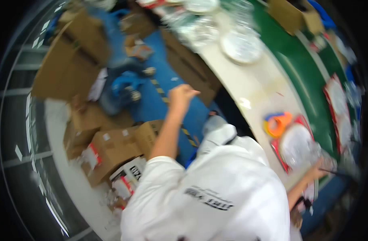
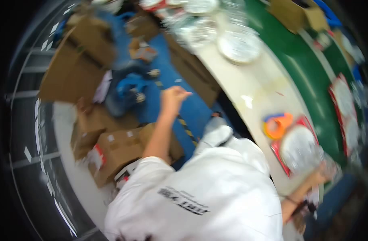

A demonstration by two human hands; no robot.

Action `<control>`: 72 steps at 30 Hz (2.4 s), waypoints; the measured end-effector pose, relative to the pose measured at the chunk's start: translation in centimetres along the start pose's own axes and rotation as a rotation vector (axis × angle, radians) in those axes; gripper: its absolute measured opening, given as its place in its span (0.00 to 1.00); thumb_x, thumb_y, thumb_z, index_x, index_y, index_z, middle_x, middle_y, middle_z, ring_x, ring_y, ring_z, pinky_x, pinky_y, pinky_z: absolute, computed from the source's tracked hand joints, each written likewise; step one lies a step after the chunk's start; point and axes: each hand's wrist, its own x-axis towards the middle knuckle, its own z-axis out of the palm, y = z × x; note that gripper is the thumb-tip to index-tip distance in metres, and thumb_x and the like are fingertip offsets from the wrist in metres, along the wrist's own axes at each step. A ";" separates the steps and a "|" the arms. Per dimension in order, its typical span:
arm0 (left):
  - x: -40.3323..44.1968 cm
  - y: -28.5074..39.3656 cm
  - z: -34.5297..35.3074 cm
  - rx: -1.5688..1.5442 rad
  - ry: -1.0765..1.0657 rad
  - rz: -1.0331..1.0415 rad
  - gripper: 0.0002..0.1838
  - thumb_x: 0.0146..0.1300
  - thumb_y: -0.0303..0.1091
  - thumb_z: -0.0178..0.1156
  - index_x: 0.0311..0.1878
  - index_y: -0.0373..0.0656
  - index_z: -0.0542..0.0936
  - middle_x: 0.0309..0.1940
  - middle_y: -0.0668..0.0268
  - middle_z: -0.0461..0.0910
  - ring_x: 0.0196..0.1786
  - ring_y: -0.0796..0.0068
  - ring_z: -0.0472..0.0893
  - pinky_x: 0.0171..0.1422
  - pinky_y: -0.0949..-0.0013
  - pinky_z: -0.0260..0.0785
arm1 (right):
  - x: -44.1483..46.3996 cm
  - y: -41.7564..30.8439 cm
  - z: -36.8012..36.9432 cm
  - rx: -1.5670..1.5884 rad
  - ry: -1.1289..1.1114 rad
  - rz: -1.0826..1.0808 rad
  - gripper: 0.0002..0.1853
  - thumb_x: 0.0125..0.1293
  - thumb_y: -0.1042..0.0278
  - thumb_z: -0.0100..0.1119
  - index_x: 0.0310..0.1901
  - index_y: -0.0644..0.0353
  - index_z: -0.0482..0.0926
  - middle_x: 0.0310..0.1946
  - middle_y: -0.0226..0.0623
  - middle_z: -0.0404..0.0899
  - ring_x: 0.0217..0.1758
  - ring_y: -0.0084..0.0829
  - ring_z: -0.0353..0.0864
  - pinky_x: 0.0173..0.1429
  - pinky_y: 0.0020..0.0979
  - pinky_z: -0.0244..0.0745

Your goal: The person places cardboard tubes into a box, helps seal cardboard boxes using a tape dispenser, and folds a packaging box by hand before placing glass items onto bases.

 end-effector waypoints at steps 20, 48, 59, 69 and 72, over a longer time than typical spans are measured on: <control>-6.7 19.1 13.6 0.021 -0.653 0.883 0.11 0.53 0.34 0.65 0.21 0.40 0.76 0.18 0.62 0.75 0.27 0.57 0.76 0.33 0.64 0.67 | 0.6 -6.0 -3.8 0.642 -0.223 0.502 0.26 0.50 0.77 0.71 0.52 0.67 0.71 0.49 0.37 0.75 0.53 0.28 0.75 0.55 0.27 0.72; -8.8 25.0 32.0 0.211 -0.583 1.038 0.07 0.50 0.30 0.61 0.30 0.37 0.76 0.40 0.57 0.78 0.41 0.57 0.76 0.61 0.53 0.64 | 3.4 0.4 -18.0 0.277 0.456 0.656 0.23 0.54 0.75 0.68 0.52 0.65 0.73 0.41 0.34 0.78 0.42 0.26 0.78 0.50 0.26 0.74; -5.4 26.8 22.0 -0.738 -0.408 0.502 0.22 0.59 0.22 0.54 0.56 0.39 0.61 0.54 0.57 0.69 0.44 0.72 0.74 0.49 0.69 0.67 | 4.4 -0.5 -16.3 0.568 0.302 0.631 0.28 0.47 0.76 0.73 0.51 0.66 0.74 0.45 0.39 0.76 0.51 0.29 0.76 0.55 0.28 0.71; -4.8 23.1 20.7 -0.692 -0.147 0.572 0.26 0.59 0.23 0.55 0.60 0.38 0.59 0.53 0.54 0.69 0.49 0.69 0.72 0.56 0.68 0.63 | 1.6 -0.1 -10.5 0.673 -0.073 0.521 0.26 0.47 0.81 0.70 0.50 0.65 0.72 0.46 0.39 0.76 0.52 0.28 0.74 0.58 0.30 0.69; -5.1 23.4 20.4 -0.647 -0.140 0.629 0.26 0.59 0.23 0.56 0.60 0.38 0.59 0.53 0.54 0.69 0.50 0.68 0.71 0.57 0.67 0.63 | 1.1 -0.2 -9.8 0.599 -0.206 0.419 0.27 0.47 0.82 0.70 0.50 0.65 0.72 0.45 0.38 0.76 0.52 0.28 0.74 0.59 0.29 0.69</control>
